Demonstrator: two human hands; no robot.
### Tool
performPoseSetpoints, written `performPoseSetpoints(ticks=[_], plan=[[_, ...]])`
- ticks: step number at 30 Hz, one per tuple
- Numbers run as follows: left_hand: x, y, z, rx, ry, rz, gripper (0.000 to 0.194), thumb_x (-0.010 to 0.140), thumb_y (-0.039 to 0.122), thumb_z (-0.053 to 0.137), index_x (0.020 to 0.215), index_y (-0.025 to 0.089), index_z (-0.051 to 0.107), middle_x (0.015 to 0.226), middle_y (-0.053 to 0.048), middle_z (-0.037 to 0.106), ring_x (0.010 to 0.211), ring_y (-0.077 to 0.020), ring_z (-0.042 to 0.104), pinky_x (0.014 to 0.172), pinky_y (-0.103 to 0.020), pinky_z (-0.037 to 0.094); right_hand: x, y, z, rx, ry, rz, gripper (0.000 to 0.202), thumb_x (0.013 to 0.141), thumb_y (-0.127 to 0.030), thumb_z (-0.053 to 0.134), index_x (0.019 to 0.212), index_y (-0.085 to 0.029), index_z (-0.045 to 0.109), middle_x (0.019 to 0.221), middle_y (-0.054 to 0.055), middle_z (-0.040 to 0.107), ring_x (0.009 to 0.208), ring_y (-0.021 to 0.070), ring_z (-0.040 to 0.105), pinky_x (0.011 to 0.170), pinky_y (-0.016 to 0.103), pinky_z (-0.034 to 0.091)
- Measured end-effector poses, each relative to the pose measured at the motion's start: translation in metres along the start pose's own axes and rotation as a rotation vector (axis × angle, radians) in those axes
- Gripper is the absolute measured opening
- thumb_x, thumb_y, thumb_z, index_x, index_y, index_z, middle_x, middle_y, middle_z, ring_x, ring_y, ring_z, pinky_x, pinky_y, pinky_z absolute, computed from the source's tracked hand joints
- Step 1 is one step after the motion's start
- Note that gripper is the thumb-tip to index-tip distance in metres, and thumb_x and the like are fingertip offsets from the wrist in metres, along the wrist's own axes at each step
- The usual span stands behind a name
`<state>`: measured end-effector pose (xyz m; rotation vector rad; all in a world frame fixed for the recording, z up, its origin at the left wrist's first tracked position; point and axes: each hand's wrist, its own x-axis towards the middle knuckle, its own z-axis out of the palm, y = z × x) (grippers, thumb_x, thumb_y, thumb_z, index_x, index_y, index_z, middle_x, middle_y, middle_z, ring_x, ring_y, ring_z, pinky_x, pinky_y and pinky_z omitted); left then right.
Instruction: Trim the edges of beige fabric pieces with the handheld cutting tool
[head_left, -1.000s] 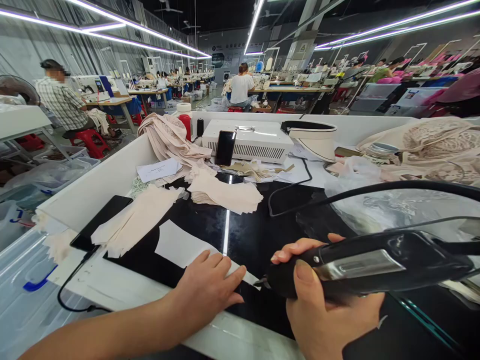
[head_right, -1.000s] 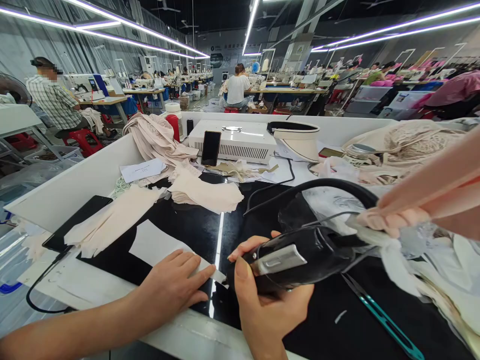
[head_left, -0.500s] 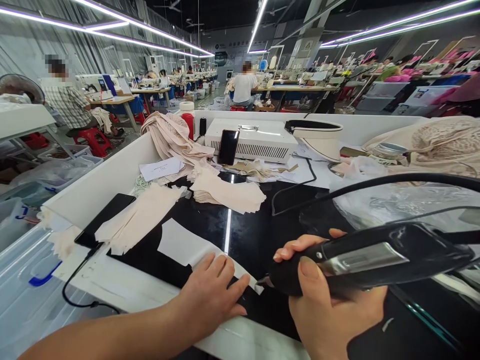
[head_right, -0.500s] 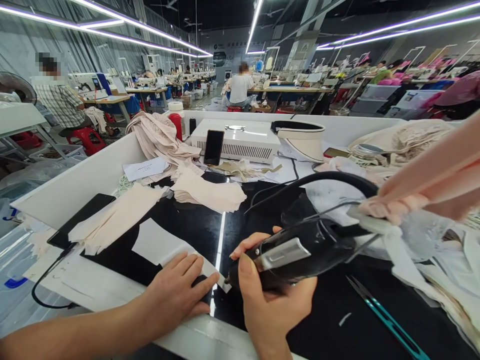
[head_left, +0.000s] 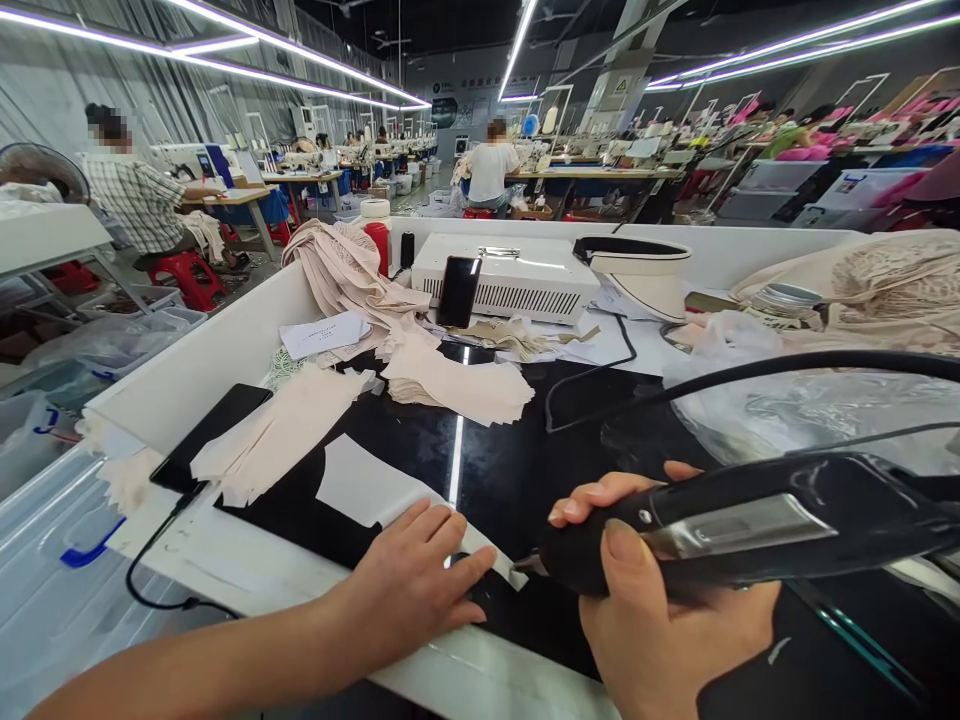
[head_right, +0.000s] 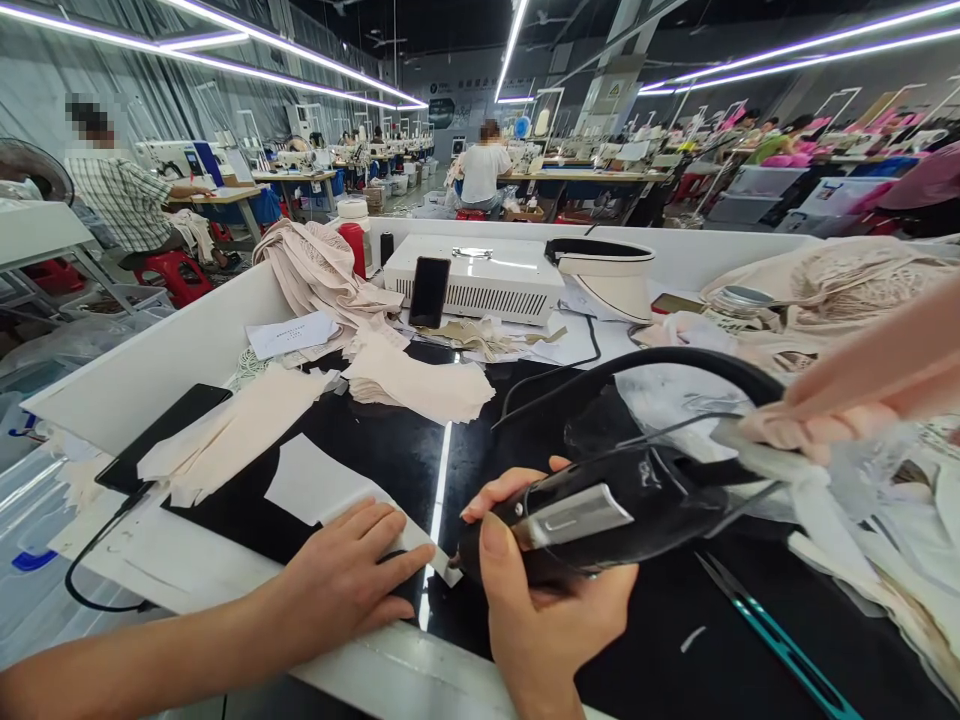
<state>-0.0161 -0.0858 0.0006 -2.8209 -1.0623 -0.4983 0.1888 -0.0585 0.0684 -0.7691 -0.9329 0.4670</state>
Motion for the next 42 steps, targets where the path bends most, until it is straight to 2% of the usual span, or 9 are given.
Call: performPoseSetpoints(ticks=[3, 9, 13, 21, 24, 37, 39, 42], plan=[[-0.004, -0.006, -0.003, -0.04, -0.027, -0.009, 0.065, 0.117, 0.061, 0.095, 0.165, 0.023, 0.071, 0.143, -0.013, 0.083, 0.133, -0.0333, 0.082, 0.131, -0.053, 0.066, 0.0, -0.001, 0.0, 0.006, 0.006, 0.001, 0.055, 0.09, -0.044, 0.115, 0.128, -0.028, 0.078, 0.086, -0.003, 0.081, 0.062, 0.0212, 0.075, 0.056, 0.038, 0.069], [-0.009, -0.015, -0.009, -0.123, -0.037, 0.003, 0.062, 0.117, 0.053, 0.097, 0.162, 0.018, 0.072, 0.141, -0.014, 0.085, 0.131, -0.0326, 0.085, 0.13, -0.052, 0.069, 0.0, -0.001, 0.001, -0.006, 0.011, 0.018, 0.058, 0.088, -0.047, 0.115, 0.128, -0.029, 0.077, 0.086, -0.003, 0.081, 0.062, 0.0223, 0.074, 0.057, 0.039, 0.068], [-0.009, -0.016, -0.012, -0.135, -0.049, -0.005, 0.054, 0.118, 0.046, 0.096, 0.159, 0.019, 0.073, 0.141, -0.013, 0.085, 0.131, -0.0311, 0.085, 0.135, -0.053, 0.067, 0.0, -0.002, 0.001, -0.023, 0.019, 0.026, 0.058, 0.087, -0.051, 0.114, 0.127, -0.03, 0.077, 0.084, -0.004, 0.079, 0.06, 0.0225, 0.072, 0.056, 0.04, 0.068], [-0.008, -0.013, -0.014, -0.152, -0.048, -0.009, 0.053, 0.118, 0.046, 0.096, 0.158, 0.017, 0.075, 0.151, -0.015, 0.086, 0.141, -0.0325, 0.083, 0.135, -0.05, 0.067, 0.001, -0.003, 0.003, -0.037, 0.024, 0.012, 0.06, 0.087, -0.057, 0.116, 0.125, -0.031, 0.077, 0.083, -0.004, 0.079, 0.058, 0.0227, 0.073, 0.055, 0.041, 0.069], [-0.008, -0.013, -0.015, -0.156, -0.042, 0.002, 0.056, 0.117, 0.045, 0.098, 0.158, 0.014, 0.075, 0.148, -0.015, 0.087, 0.141, -0.0323, 0.083, 0.137, -0.048, 0.066, 0.002, -0.004, 0.002, -0.026, 0.017, 0.022, 0.06, 0.086, -0.054, 0.117, 0.126, -0.031, 0.079, 0.083, -0.004, 0.08, 0.059, 0.0224, 0.074, 0.055, 0.04, 0.07], [-0.009, -0.007, -0.013, 0.004, -0.032, 0.017, 0.057, 0.117, 0.05, 0.098, 0.155, 0.017, 0.072, 0.134, -0.011, 0.087, 0.125, -0.03, 0.087, 0.13, -0.048, 0.066, -0.001, -0.003, 0.001, -0.014, 0.007, 0.011, 0.058, 0.088, -0.052, 0.117, 0.127, -0.031, 0.079, 0.084, -0.003, 0.079, 0.061, 0.0227, 0.073, 0.054, 0.039, 0.068], [-0.009, -0.002, -0.011, 0.042, -0.024, 0.015, 0.059, 0.118, 0.055, 0.096, 0.156, 0.018, 0.072, 0.132, -0.011, 0.087, 0.126, -0.0303, 0.087, 0.129, -0.048, 0.066, -0.001, -0.002, 0.001, -0.012, 0.003, 0.008, 0.058, 0.088, -0.052, 0.117, 0.127, -0.031, 0.079, 0.084, -0.003, 0.079, 0.061, 0.0224, 0.073, 0.054, 0.038, 0.068], [-0.009, 0.006, -0.003, 0.104, 0.008, 0.01, 0.074, 0.113, 0.072, 0.096, 0.16, 0.02, 0.073, 0.131, -0.01, 0.087, 0.129, -0.0316, 0.086, 0.127, -0.051, 0.067, 0.0, -0.002, 0.002, -0.02, 0.001, -0.004, 0.058, 0.088, -0.053, 0.115, 0.126, -0.03, 0.079, 0.084, -0.004, 0.078, 0.061, 0.0222, 0.072, 0.054, 0.039, 0.067]])
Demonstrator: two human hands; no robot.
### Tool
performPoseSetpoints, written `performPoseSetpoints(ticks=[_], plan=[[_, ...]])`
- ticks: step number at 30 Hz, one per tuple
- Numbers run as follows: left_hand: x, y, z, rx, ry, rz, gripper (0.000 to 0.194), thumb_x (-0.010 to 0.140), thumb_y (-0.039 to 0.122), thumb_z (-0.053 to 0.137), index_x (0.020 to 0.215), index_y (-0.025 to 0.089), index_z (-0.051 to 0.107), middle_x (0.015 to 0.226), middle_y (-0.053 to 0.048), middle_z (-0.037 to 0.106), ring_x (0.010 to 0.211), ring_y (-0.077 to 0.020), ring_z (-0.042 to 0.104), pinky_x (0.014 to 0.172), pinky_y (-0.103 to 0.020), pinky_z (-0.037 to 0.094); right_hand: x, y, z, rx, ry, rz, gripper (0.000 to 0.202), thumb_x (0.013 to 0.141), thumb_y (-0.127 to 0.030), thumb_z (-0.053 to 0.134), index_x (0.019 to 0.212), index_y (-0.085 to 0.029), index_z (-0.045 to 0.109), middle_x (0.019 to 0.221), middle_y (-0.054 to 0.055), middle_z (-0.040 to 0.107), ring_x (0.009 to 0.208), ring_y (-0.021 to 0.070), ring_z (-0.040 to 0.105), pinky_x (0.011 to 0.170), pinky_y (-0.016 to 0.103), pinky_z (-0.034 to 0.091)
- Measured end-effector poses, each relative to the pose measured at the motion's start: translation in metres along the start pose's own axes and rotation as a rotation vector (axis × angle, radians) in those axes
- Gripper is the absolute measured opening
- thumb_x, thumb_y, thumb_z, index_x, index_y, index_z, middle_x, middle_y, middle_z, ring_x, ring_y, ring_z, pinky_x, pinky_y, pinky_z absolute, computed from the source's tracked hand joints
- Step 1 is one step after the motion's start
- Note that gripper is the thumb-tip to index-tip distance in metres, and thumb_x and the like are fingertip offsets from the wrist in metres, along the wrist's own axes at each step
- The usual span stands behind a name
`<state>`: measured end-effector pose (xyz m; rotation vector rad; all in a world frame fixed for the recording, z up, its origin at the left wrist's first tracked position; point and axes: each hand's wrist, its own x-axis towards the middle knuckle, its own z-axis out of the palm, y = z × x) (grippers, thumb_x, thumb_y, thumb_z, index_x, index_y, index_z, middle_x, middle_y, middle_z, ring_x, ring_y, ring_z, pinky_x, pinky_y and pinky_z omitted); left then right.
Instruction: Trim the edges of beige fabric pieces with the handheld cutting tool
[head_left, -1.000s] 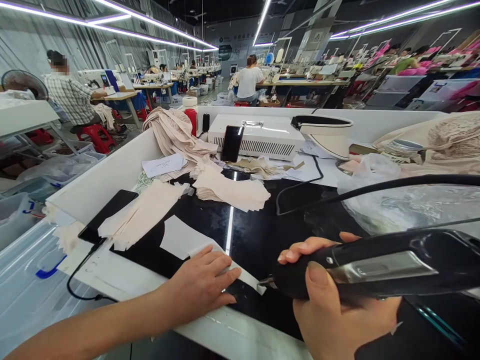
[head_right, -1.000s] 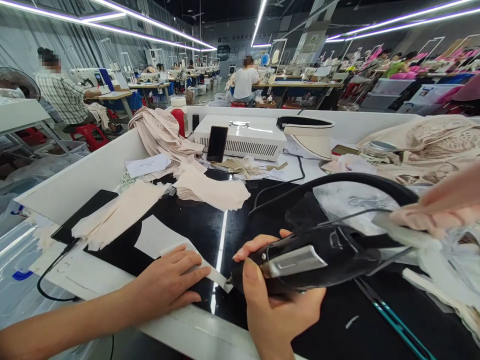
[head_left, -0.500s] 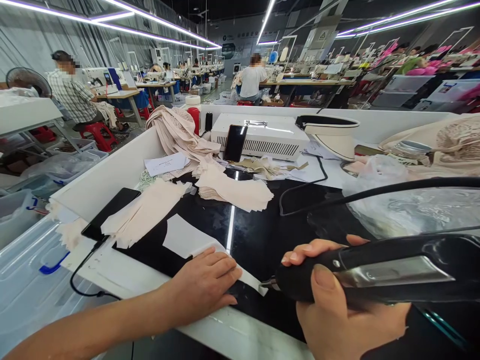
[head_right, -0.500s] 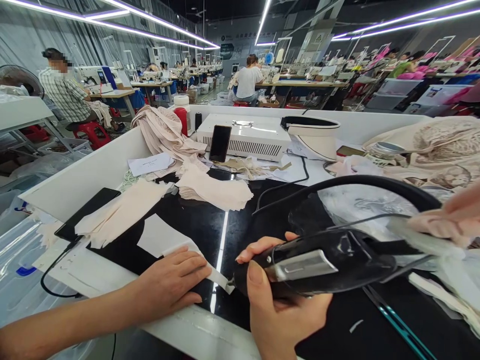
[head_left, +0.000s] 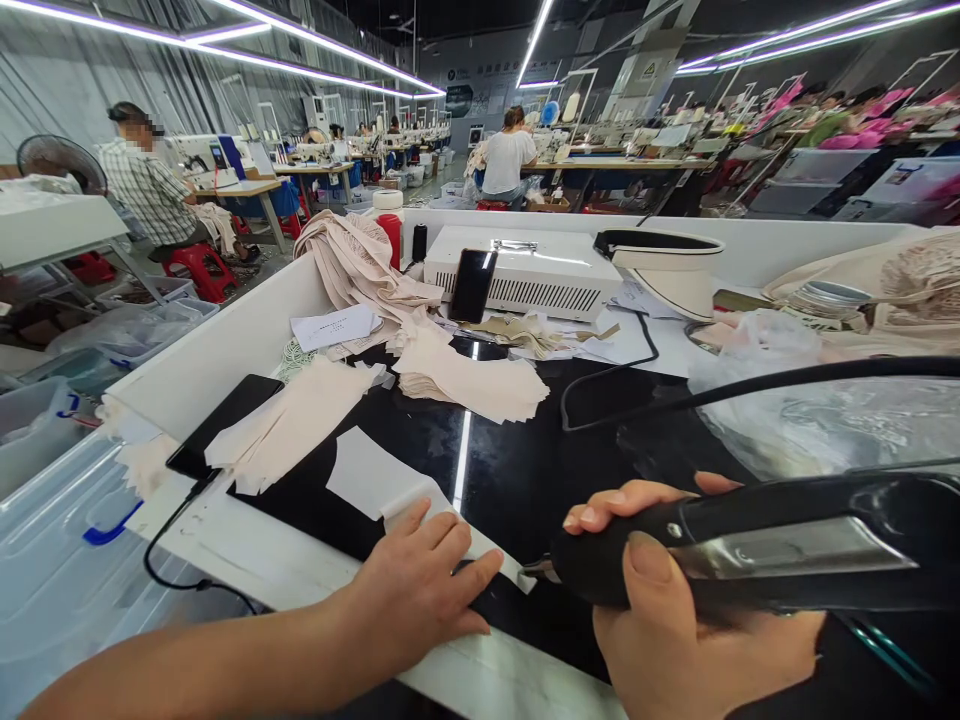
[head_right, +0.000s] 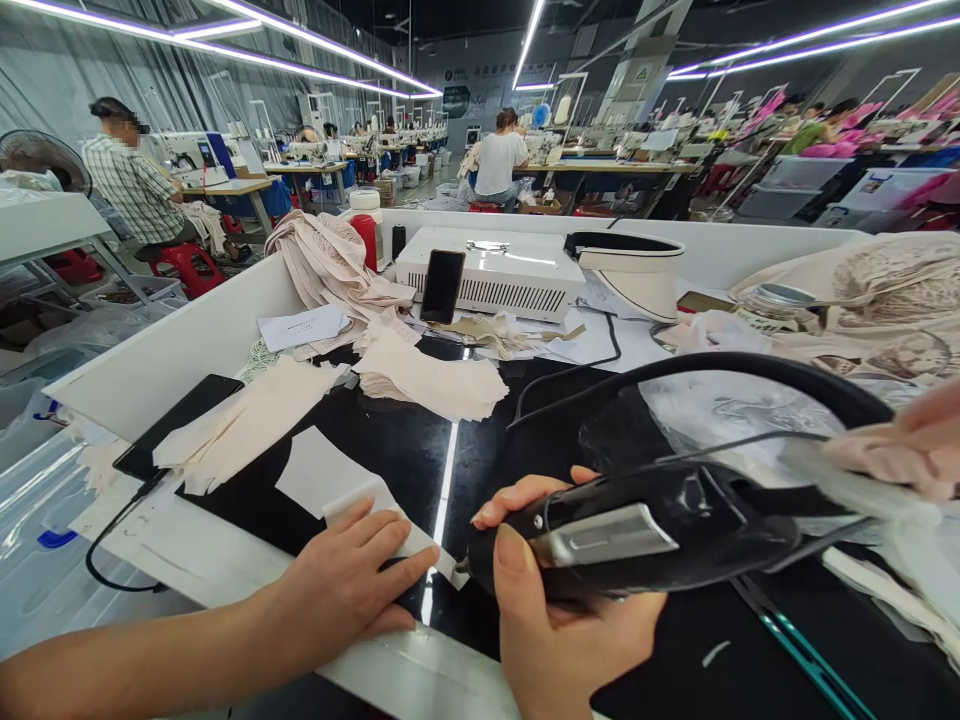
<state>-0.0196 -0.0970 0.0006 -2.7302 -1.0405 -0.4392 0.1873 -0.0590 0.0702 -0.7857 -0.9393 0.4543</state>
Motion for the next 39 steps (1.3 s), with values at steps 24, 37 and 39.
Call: performPoseSetpoints(ticks=[24, 37, 39], plan=[[-0.003, 0.02, 0.02, 0.136, 0.081, -0.013, 0.09, 0.104, 0.09, 0.094, 0.158, 0.021, 0.076, 0.146, -0.016, 0.088, 0.143, -0.035, 0.083, 0.125, -0.048, 0.066, 0.009, 0.01, 0.026, 0.131, -0.034, 0.081, 0.055, 0.083, -0.045, 0.111, 0.123, -0.029, 0.078, 0.083, -0.007, 0.078, 0.057, 0.0188, 0.07, 0.052, 0.033, 0.065], [-0.004, 0.02, 0.021, 0.106, 0.084, -0.013, 0.087, 0.106, 0.086, 0.096, 0.158, 0.02, 0.076, 0.149, -0.016, 0.086, 0.145, -0.0352, 0.082, 0.128, -0.047, 0.064, 0.009, 0.012, 0.029, 0.141, -0.045, 0.068, 0.049, 0.087, -0.042, 0.108, 0.124, -0.03, 0.078, 0.082, -0.006, 0.077, 0.056, 0.0194, 0.068, 0.052, 0.034, 0.062], [-0.004, 0.019, 0.02, 0.096, 0.082, -0.009, 0.087, 0.105, 0.084, 0.097, 0.159, 0.019, 0.076, 0.15, -0.016, 0.086, 0.146, -0.0353, 0.082, 0.128, -0.046, 0.064, 0.01, 0.013, 0.031, 0.163, -0.06, 0.059, 0.05, 0.087, -0.044, 0.108, 0.123, -0.03, 0.078, 0.082, -0.007, 0.076, 0.056, 0.0193, 0.068, 0.051, 0.033, 0.061]])
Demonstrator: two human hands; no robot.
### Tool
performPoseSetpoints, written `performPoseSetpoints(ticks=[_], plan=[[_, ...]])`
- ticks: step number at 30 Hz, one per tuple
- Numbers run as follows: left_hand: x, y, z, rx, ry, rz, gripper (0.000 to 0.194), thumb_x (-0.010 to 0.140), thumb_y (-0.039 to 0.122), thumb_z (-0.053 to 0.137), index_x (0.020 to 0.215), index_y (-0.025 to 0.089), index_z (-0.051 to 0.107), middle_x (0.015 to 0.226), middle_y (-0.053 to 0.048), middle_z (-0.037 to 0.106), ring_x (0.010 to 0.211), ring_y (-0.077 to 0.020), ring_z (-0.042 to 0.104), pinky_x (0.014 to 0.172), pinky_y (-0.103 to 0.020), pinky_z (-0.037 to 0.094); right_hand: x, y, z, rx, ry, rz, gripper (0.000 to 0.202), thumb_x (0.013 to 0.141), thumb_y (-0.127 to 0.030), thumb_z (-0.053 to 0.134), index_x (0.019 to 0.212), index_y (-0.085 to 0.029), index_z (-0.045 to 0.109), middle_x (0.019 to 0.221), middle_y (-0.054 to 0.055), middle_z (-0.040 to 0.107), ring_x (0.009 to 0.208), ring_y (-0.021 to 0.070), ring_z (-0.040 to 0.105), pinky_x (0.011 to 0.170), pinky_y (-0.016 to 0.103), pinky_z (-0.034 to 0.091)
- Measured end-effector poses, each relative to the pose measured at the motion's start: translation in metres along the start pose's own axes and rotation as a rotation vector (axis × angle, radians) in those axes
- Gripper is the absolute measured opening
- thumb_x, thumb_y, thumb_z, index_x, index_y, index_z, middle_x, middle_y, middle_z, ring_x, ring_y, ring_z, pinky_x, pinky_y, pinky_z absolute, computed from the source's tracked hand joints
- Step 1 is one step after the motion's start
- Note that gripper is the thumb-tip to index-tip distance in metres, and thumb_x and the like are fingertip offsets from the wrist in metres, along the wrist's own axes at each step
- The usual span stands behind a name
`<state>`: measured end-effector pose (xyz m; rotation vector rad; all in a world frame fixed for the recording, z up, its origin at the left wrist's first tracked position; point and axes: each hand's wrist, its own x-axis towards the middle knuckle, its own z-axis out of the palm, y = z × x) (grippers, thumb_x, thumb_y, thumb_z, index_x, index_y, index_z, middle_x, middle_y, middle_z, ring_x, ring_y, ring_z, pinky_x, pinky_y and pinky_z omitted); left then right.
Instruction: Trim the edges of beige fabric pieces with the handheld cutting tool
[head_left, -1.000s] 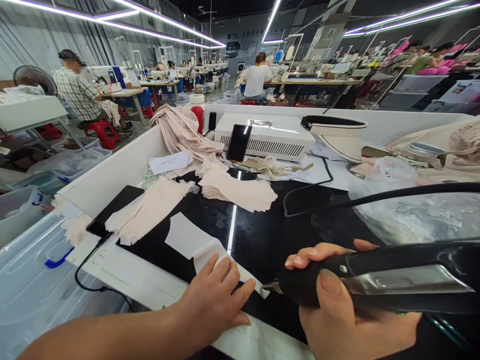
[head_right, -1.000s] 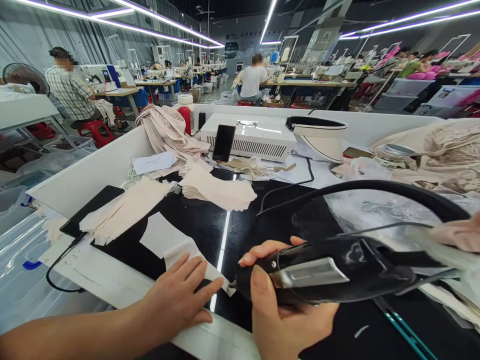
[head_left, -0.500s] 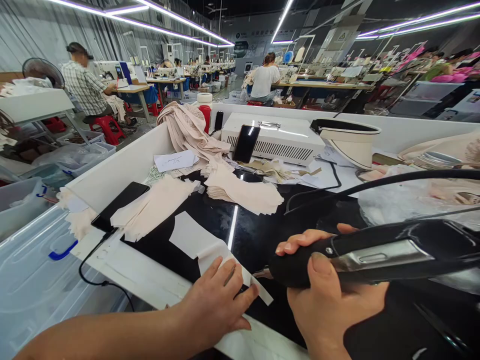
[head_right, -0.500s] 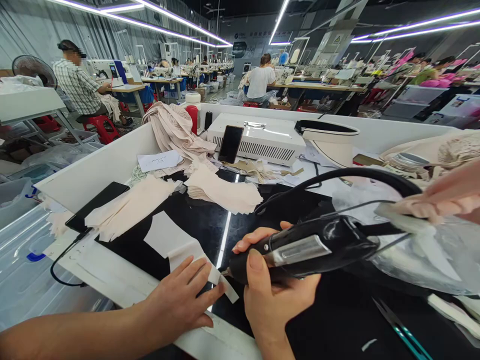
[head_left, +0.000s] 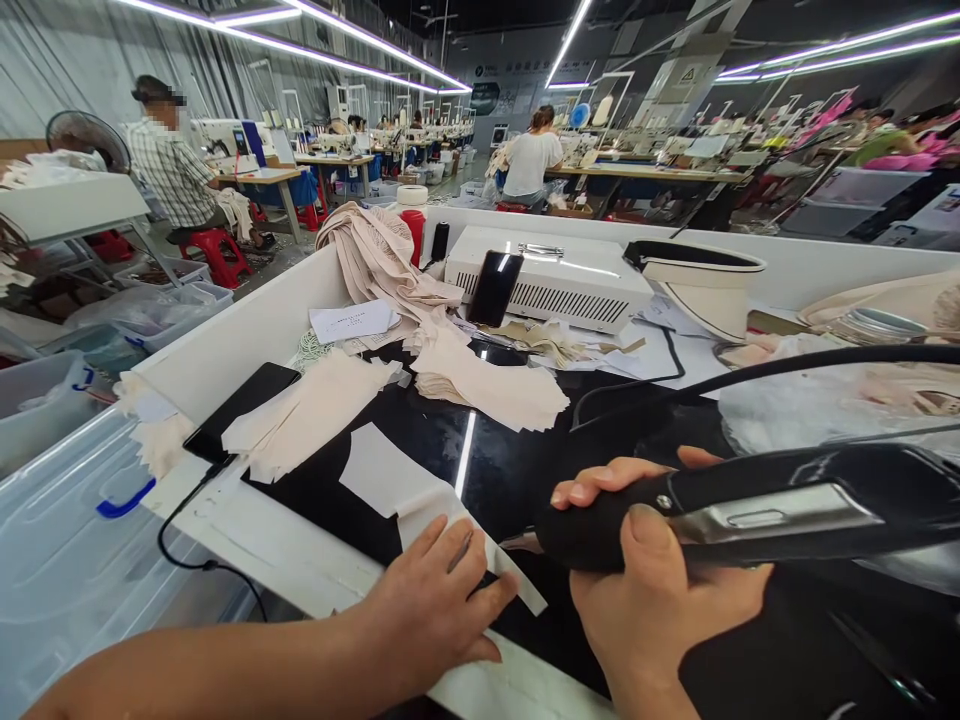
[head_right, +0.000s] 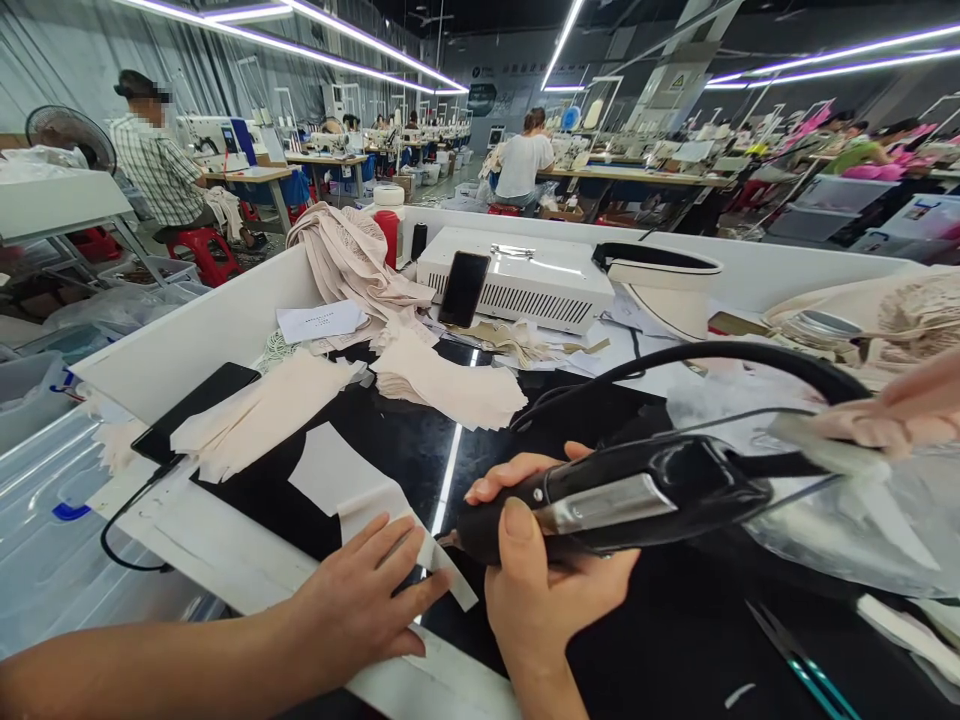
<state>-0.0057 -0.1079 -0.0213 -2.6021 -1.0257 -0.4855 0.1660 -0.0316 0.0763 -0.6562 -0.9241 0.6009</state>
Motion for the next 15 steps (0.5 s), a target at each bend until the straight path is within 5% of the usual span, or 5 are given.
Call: performPoseSetpoints(ticks=[10, 15], plan=[[-0.001, -0.009, 0.0, -0.111, -0.014, 0.021, 0.081, 0.109, 0.076, 0.097, 0.164, 0.021, 0.075, 0.151, -0.017, 0.085, 0.146, -0.0345, 0.081, 0.131, -0.048, 0.066, -0.005, 0.004, 0.0, -0.041, 0.003, 0.016, 0.052, 0.089, -0.041, 0.11, 0.126, -0.028, 0.076, 0.085, -0.006, 0.078, 0.059, 0.0181, 0.07, 0.056, 0.034, 0.066], [-0.003, -0.024, -0.013, -0.248, -0.017, -0.017, 0.062, 0.121, 0.059, 0.091, 0.167, 0.021, 0.073, 0.151, -0.015, 0.084, 0.14, -0.028, 0.083, 0.128, -0.038, 0.068, -0.009, -0.003, -0.001, -0.056, 0.01, -0.001, 0.053, 0.086, -0.041, 0.112, 0.123, -0.028, 0.077, 0.084, -0.006, 0.077, 0.06, 0.0184, 0.07, 0.055, 0.034, 0.065]])
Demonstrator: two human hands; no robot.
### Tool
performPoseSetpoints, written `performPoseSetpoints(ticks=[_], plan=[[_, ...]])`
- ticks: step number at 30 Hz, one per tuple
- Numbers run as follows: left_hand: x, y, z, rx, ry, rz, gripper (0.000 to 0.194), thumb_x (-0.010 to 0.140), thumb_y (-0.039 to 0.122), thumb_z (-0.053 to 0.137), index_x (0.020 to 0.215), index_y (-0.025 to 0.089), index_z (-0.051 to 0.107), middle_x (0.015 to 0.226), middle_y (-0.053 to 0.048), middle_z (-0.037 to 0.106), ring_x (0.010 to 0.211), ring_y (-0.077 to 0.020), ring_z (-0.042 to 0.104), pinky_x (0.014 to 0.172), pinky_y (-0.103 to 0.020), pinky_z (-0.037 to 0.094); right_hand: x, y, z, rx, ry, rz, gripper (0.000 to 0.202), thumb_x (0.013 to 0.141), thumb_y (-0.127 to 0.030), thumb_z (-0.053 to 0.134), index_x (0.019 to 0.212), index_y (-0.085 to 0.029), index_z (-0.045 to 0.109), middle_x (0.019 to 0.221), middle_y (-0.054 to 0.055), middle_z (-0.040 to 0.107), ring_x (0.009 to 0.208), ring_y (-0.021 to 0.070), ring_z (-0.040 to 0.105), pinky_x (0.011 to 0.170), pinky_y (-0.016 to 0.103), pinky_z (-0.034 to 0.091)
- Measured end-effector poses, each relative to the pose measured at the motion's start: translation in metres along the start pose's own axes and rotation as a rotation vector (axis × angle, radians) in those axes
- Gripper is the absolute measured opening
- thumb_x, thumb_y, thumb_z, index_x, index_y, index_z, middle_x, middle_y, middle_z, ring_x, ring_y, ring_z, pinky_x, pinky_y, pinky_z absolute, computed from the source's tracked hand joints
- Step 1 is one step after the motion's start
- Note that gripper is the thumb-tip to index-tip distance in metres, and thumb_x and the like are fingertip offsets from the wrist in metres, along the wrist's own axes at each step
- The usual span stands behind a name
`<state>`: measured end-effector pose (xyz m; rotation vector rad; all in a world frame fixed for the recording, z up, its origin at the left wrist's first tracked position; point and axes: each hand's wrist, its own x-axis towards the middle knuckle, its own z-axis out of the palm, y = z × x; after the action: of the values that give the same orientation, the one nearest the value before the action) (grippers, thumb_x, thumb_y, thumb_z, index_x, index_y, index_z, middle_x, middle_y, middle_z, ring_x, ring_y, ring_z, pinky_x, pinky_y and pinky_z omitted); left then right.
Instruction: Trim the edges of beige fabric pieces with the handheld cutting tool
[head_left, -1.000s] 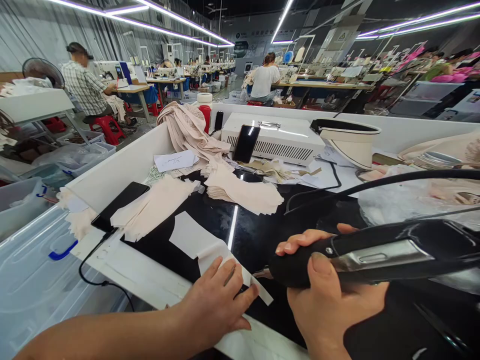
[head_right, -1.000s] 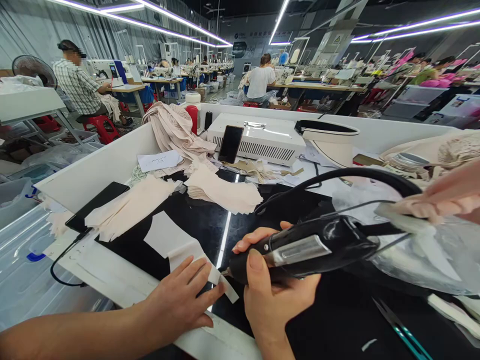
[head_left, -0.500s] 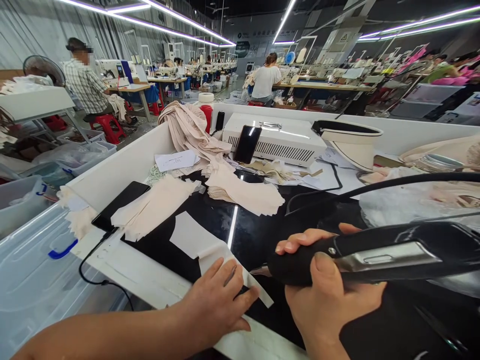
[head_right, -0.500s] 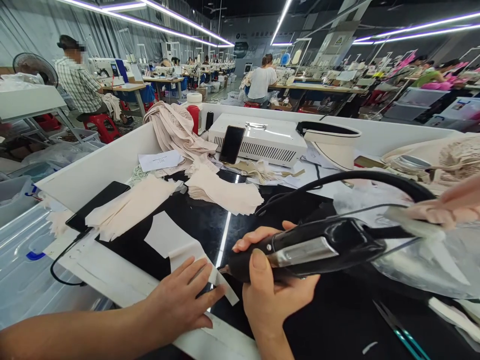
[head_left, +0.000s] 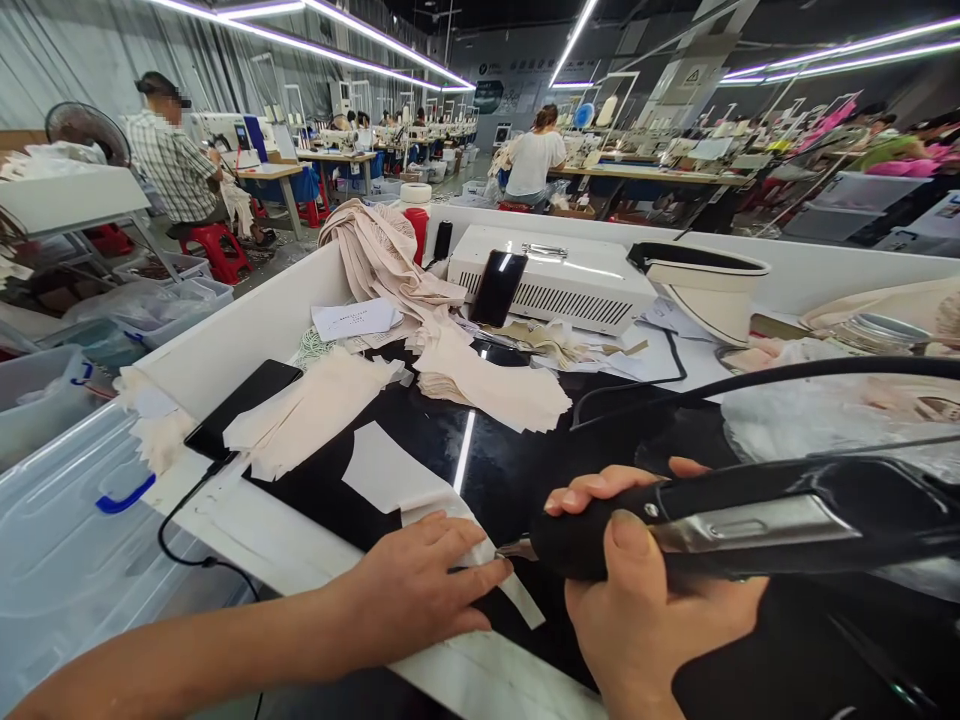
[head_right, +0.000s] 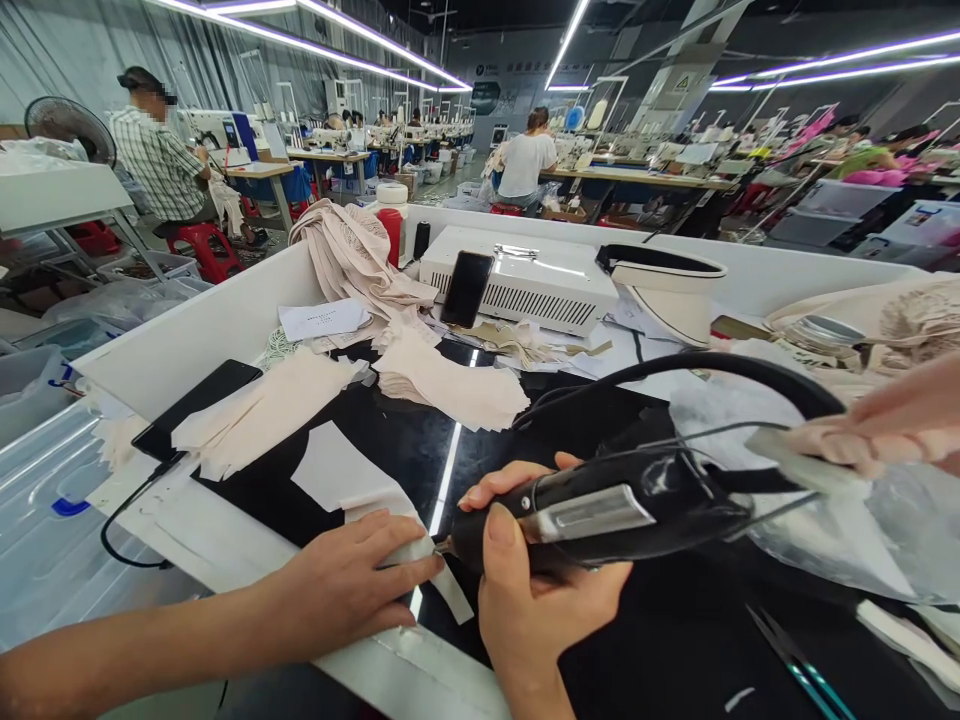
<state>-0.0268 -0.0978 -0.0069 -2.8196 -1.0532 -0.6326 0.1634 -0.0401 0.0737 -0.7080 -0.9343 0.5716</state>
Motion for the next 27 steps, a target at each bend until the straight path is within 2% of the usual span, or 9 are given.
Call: performPoseSetpoints(ticks=[6, 12, 18, 27], plan=[[-0.002, -0.001, -0.01, -0.032, 0.007, -0.03, 0.046, 0.124, 0.049, 0.087, 0.157, 0.019, 0.075, 0.149, -0.016, 0.082, 0.133, -0.0287, 0.084, 0.122, -0.038, 0.07, -0.008, -0.008, 0.001, -0.054, 0.031, -0.016, 0.054, 0.087, -0.045, 0.113, 0.124, -0.029, 0.077, 0.086, -0.006, 0.076, 0.061, 0.0198, 0.071, 0.056, 0.037, 0.066], [-0.003, 0.0, -0.002, 0.024, 0.027, -0.009, 0.066, 0.115, 0.066, 0.095, 0.156, 0.018, 0.076, 0.148, -0.016, 0.083, 0.141, -0.0325, 0.083, 0.132, -0.045, 0.066, -0.006, -0.014, 0.006, -0.061, 0.053, -0.03, 0.057, 0.083, -0.049, 0.115, 0.119, -0.028, 0.076, 0.08, -0.007, 0.075, 0.055, 0.0208, 0.069, 0.051, 0.037, 0.064], [0.0, 0.0, -0.006, 0.021, 0.006, -0.005, 0.062, 0.114, 0.066, 0.095, 0.152, 0.02, 0.079, 0.149, -0.013, 0.083, 0.144, -0.0312, 0.08, 0.133, -0.042, 0.064, -0.004, -0.018, 0.009, -0.046, 0.059, -0.033, 0.052, 0.081, -0.044, 0.113, 0.118, -0.03, 0.079, 0.076, -0.008, 0.075, 0.054, 0.0223, 0.069, 0.048, 0.038, 0.064], [-0.001, 0.0, -0.004, 0.015, -0.023, -0.018, 0.071, 0.109, 0.069, 0.1, 0.157, 0.021, 0.079, 0.15, -0.014, 0.081, 0.144, -0.0316, 0.076, 0.133, -0.044, 0.062, -0.007, -0.01, 0.001, -0.042, 0.039, 0.009, 0.054, 0.084, -0.046, 0.109, 0.125, -0.03, 0.078, 0.081, -0.007, 0.076, 0.056, 0.0227, 0.07, 0.053, 0.041, 0.067]])
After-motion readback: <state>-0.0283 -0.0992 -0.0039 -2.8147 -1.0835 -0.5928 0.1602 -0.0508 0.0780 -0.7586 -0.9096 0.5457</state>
